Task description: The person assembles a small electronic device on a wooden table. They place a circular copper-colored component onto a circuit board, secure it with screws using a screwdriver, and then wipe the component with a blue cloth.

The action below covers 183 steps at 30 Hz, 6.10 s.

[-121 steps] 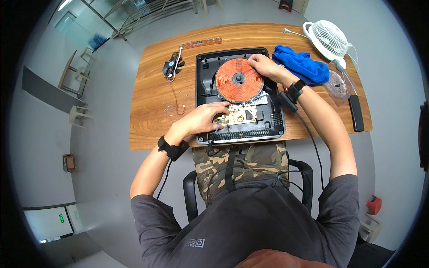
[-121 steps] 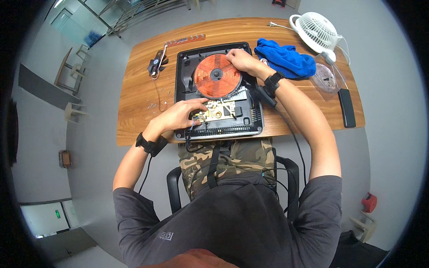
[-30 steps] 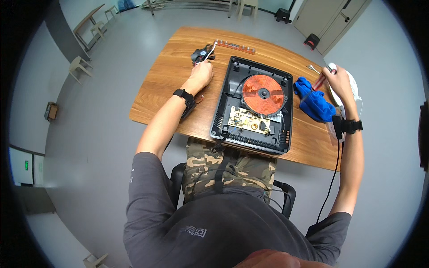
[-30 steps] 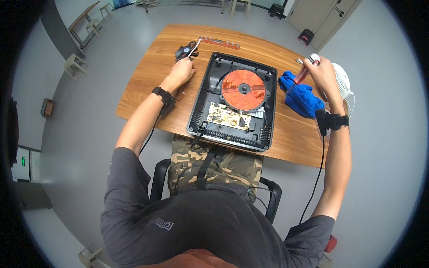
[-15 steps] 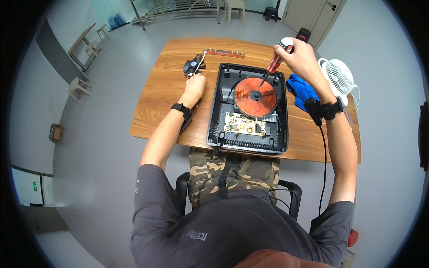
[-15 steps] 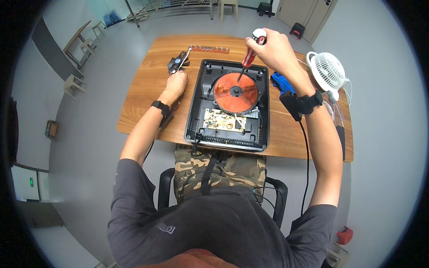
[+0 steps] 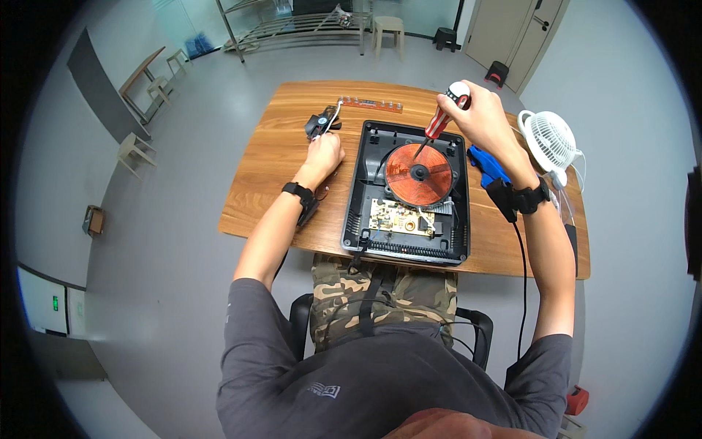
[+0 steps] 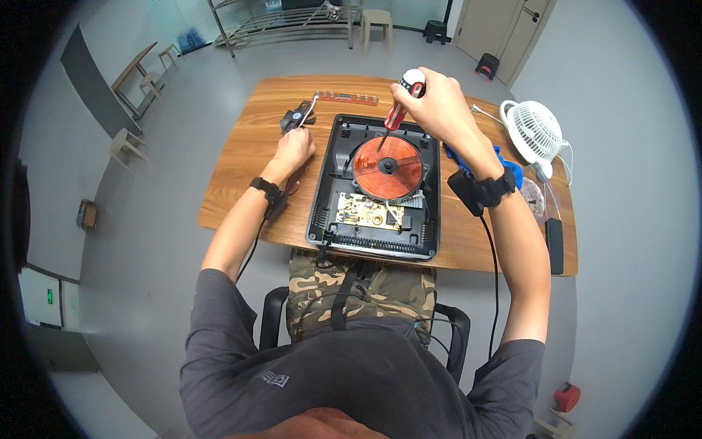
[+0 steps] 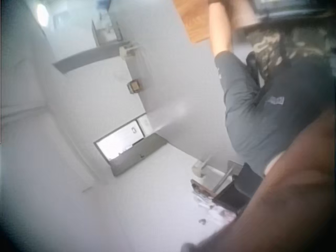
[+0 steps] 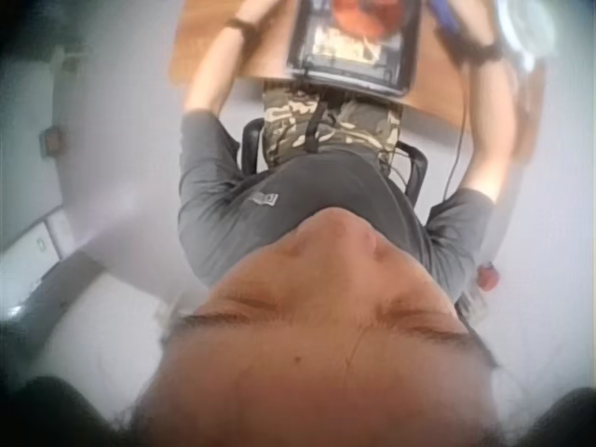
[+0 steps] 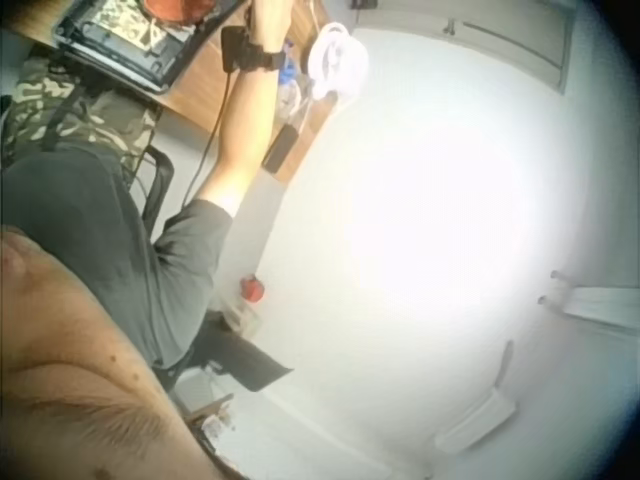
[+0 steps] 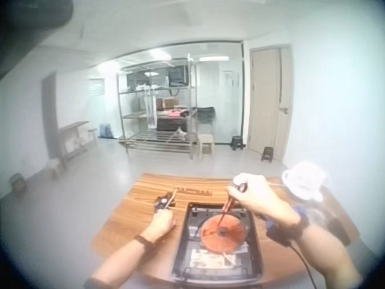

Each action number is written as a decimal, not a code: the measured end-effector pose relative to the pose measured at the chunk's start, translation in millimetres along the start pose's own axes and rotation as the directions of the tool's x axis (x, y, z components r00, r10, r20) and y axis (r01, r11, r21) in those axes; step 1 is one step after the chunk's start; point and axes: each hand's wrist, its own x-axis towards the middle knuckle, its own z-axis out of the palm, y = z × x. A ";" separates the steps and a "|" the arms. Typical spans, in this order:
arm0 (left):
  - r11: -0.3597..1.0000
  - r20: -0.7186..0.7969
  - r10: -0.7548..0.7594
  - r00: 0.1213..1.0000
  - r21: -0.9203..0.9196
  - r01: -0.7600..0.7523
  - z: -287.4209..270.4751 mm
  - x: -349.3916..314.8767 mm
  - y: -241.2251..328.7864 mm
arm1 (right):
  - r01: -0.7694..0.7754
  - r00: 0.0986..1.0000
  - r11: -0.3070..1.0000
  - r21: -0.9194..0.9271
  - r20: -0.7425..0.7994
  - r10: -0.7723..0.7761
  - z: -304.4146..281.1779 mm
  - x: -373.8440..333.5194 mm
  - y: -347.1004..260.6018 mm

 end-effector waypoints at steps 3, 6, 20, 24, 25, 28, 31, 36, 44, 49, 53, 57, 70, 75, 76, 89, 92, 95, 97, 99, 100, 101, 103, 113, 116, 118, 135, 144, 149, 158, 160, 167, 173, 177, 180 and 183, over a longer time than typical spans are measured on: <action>0.929 -0.052 -0.053 0.997 -0.368 0.030 -28.0 -7.0 1.4 | 0.016 1.000 0.998 0.060 -0.022 -0.015 -3.7 -2.3 -18.5; 0.837 0.019 0.030 0.999 -0.547 -0.014 -61.4 -26.2 23.9 | 0.046 0.999 0.994 0.100 -0.023 -0.044 0.2 -2.2 -32.8; 0.573 0.297 0.107 0.949 -0.798 0.185 -66.0 -51.7 73.3 | 0.080 0.997 0.990 0.118 -0.023 -0.078 19.4 -5.2 -27.4; 0.658 0.235 0.108 0.966 -0.745 0.108 -54.3 -52.6 71.8 | 0.069 0.997 0.987 0.144 0.004 -0.071 17.3 -9.0 -24.6; 0.692 0.219 0.109 0.970 -0.717 0.084 -53.3 -53.9 74.1 | 0.079 0.997 0.985 0.154 0.008 -0.081 17.7 -9.4 -23.4; 0.797 0.142 0.207 0.968 -0.598 -0.083 -56.1 -57.5 85.6 | 0.109 0.993 0.980 0.168 0.016 -0.114 21.4 -10.1 -21.1; 0.841 0.121 0.294 0.948 -0.504 -0.197 -62.6 -61.5 94.3 | 0.129 0.989 0.972 0.196 0.041 -0.139 24.6 -11.8 -18.0; 0.855 0.143 0.323 0.936 -0.468 -0.223 -57.0 -64.5 95.4 | 0.166 0.980 0.958 0.234 0.071 -0.187 29.6 -18.0 -16.8; 0.810 0.136 0.264 0.955 -0.569 -0.143 -52.6 -66.8 97.5 | 0.160 0.970 0.955 0.251 0.138 -0.199 30.7 -28.3 -19.1; 0.794 0.127 0.264 0.956 -0.592 -0.141 -45.8 -68.6 94.7 | 0.171 0.968 0.958 0.228 0.141 -0.206 37.0 -30.7 -15.9; 0.799 0.128 0.268 0.955 -0.583 -0.146 -47.3 -69.7 97.7 | 0.170 0.969 0.959 0.226 0.139 -0.204 38.4 -32.0 -13.9; 0.810 0.142 0.259 0.955 -0.571 -0.135 -47.8 -69.7 96.3 | 0.185 0.967 0.957 0.223 0.132 -0.218 42.8 -31.3 -11.6; 0.786 0.136 0.245 0.960 -0.608 -0.115 -43.5 -71.5 99.2 | 0.102 0.969 0.958 0.268 0.192 -0.157 36.5 -34.7 -14.4; 0.756 0.104 0.206 0.973 -0.648 -0.091 -40.2 -73.7 102.2 | 0.111 0.981 0.961 0.253 0.128 -0.147 33.6 -35.5 -14.0; 0.756 0.093 0.207 0.974 -0.648 -0.099 -39.8 -74.2 102.4 | 0.111 0.982 0.961 0.253 0.122 -0.146 35.0 -35.1 -11.8; 0.778 0.064 0.282 0.957 -0.599 -0.189 -43.9 -76.2 105.9 | 0.109 0.984 0.970 0.218 0.117 -0.137 34.2 -38.9 -7.3; 0.782 0.044 0.315 0.948 -0.579 -0.233 -45.0 -76.0 104.6 | 0.119 0.983 0.969 0.218 0.114 -0.147 36.6 -39.2 -5.1; 0.787 0.017 0.353 0.935 -0.546 -0.287 -45.1 -76.9 101.8 | 0.130 0.984 0.962 0.238 0.088 -0.155 39.6 -42.0 -2.5; 0.786 0.014 0.368 0.930 -0.539 -0.303 -44.6 -78.0 99.7 | 0.133 0.984 0.963 0.236 0.087 -0.158 40.6 -42.2 -0.2; 0.784 0.028 0.367 0.930 -0.547 -0.294 -45.2 -79.6 97.9 | 0.126 0.983 0.966 0.228 0.101 -0.152 40.5 -42.3 0.6; 0.783 0.036 0.363 0.931 -0.553 -0.284 -45.0 -80.3 96.9 | 0.116 0.983 0.968 0.221 0.115 -0.145 39.0 -42.0 -0.3; 0.782 0.043 0.358 0.933 -0.560 -0.274 -44.8 -80.6 95.9 | 0.108 0.982 0.971 0.214 0.130 -0.138 38.2 -41.7 -0.8; 0.782 0.064 0.343 0.937 -0.573 -0.247 -44.4 -81.0 95.6 | 0.115 0.982 0.971 0.209 0.124 -0.143 38.6 -41.9 -0.5; 0.765 0.035 0.323 0.946 -0.599 -0.239 -38.4 -80.2 93.7 | 0.114 0.982 0.972 0.206 0.128 -0.142 42.5 -41.9 0.8; 0.790 0.110 0.287 0.951 -0.589 -0.171 -38.9 -81.2 93.9 | 0.128 0.981 0.970 0.206 0.119 -0.154 45.0 -43.0 3.8; 0.790 0.091 0.326 0.941 -0.573 -0.218 -40.1 -80.0 95.3 | 0.164 0.979 0.967 0.197 0.090 -0.184 46.8 -44.2 6.4; 0.789 0.332 0.599 0.729 -0.399 -0.468 -45.0 -91.8 73.8 | 0.169 0.966 0.971 0.168 0.168 -0.197 41.3 -56.1 -0.5; 0.769 0.255 0.588 0.768 -0.470 -0.433 -37.2 -97.5 69.1 | 0.005 0.959 0.943 0.334 0.267 -0.099 40.5 -49.9 -11.3; 0.752 0.205 0.589 0.782 -0.491 -0.439 -33.4 -99.9 69.4 | 0.063 0.961 0.942 0.328 0.234 -0.146 46.3 -49.4 -8.0; 0.745 0.196 0.620 0.760 -0.453 -0.490 -31.5 -97.3 70.5 | 0.092 0.959 0.957 0.273 0.233 -0.159 43.3 -51.2 -17.8; 0.751 0.189 0.606 0.773 -0.456 -0.477 -28.4 -97.3 69.7 | 0.058 0.958 0.954 0.295 0.252 -0.136 47.6 -49.9 -12.6; 0.784 0.235 0.571 0.786 -0.441 -0.437 -29.7 -99.5 68.2 | -0.131 0.924 0.932 0.337 0.382 -0.008 43.9 -50.2 -29.8; 0.787 0.277 0.570 0.773 -0.456 -0.416 -31.6 -99.7 68.6 | -0.004 0.913 0.949 0.316 0.387 -0.126 52.1 -51.1 -22.6; 0.787 0.248 0.564 0.788 -0.449 -0.422 -30.9 -99.4 70.1 | 0.186 0.927 0.952 0.245 0.277 -0.252 71.5 -61.0 -11.6; 0.792 0.255 0.556 0.791 -0.453 -0.410 -30.9 -99.7 70.3 | 0.179 0.917 0.945 0.273 0.301 -0.260 75.8 -61.8 -13.2; 0.794 0.273 0.556 0.785 -0.454 -0.404 -33.5 -99.3 71.9 | 0.327 0.893 0.903 0.279 0.222 -0.392 86.3 -61.5 -6.6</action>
